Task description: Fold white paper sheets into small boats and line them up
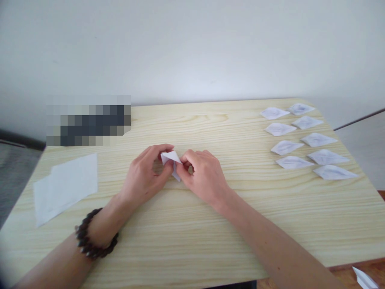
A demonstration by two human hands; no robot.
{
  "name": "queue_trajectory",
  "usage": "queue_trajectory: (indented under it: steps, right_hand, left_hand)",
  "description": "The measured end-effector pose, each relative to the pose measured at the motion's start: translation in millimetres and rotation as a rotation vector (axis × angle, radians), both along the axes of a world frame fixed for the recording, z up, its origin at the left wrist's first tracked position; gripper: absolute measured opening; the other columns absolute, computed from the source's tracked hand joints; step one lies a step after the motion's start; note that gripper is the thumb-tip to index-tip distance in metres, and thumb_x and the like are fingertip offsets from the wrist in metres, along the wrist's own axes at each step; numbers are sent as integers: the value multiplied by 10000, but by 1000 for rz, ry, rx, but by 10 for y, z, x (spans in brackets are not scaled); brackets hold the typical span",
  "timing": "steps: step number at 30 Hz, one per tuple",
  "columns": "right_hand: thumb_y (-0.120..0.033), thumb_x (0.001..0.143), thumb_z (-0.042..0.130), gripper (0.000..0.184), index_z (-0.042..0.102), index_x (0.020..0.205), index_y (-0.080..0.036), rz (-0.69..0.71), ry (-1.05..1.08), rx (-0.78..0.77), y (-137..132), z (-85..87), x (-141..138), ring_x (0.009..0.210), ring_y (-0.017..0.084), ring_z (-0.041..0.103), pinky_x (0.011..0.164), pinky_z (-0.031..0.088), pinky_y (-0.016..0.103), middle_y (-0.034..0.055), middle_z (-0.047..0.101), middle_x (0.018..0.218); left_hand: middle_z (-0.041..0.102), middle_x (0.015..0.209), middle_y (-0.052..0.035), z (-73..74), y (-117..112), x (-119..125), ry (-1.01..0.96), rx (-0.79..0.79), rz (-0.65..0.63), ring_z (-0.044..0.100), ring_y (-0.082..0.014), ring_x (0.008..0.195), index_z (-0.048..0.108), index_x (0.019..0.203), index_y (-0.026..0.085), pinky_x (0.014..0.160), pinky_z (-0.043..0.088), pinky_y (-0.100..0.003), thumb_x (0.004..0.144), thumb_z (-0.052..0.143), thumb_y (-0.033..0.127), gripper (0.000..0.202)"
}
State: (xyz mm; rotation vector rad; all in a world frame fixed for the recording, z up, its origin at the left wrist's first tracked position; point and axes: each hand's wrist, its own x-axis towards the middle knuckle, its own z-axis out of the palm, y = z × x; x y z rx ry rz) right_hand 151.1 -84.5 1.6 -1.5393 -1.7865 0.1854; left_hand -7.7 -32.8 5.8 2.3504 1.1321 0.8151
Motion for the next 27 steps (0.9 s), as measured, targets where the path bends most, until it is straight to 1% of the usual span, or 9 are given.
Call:
queue_trajectory:
  steps: [2,5,7,11,18,21,23,25,27]
  right_hand:
    - [-203,859,589,174,556,688,-201,9,10,5,0,-6,-10,564,121,544,596,399,245,-22,627,593]
    - [-176,837,576,53,553,804,-211,-5,98,-61,3,-15,-18,547,118,560,591,415,242,-37,651,612]
    - [-155,811,570,99,538,883,-215,-31,165,-132,6,-19,-19,530,117,570,572,420,236,-50,652,607]
    - [-160,802,558,131,518,911,-219,-31,203,-203,4,-18,-10,530,125,590,560,428,237,-48,651,615]
    - [-199,855,572,78,527,915,-220,71,242,-179,-11,-29,5,599,139,650,620,472,245,-25,700,662]
    - [-171,850,576,97,551,935,-212,79,222,-141,-17,-22,18,600,133,649,624,474,238,-27,699,662]
    - [-144,855,565,142,582,979,-212,107,207,-99,-15,-6,38,586,119,637,621,471,226,-35,698,671]
    - [-130,872,553,194,610,1034,-221,159,212,-52,-7,13,64,603,104,639,613,468,210,-35,717,733]
    - [-124,891,543,227,625,1074,-231,208,224,-17,1,29,95,655,93,657,607,466,197,-26,744,851]
  left_hand:
    - [712,940,-51,-1,8,-2,30,-7,3,634,-176,800,628,1075,146,748,488,-299,835,512,178,269]
    - [696,775,-26,-2,17,-1,66,-13,3,613,-164,696,658,1000,145,664,461,-281,828,501,176,235]
    - [677,711,-3,-1,16,1,59,-11,11,591,-146,648,663,979,154,643,445,-266,800,519,159,229]
    - [666,675,26,6,2,1,28,-26,17,575,-121,621,656,980,176,644,437,-243,780,540,152,233]
    - [677,673,26,20,5,4,21,-92,26,580,-122,609,642,985,180,619,431,-239,801,547,205,209]
    - [706,722,12,28,7,-4,-16,-181,27,604,-129,629,638,991,180,629,440,-245,808,531,186,212]
    - [731,780,-5,31,13,-18,-89,-292,2,627,-134,647,630,1012,172,627,449,-244,830,531,193,209]
    - [747,836,-25,30,29,-39,-199,-431,-46,652,-139,676,618,1038,165,624,458,-237,863,546,237,202]
    - [749,876,-45,29,53,-63,-310,-545,-91,675,-152,736,606,1059,156,650,472,-236,882,569,287,223]
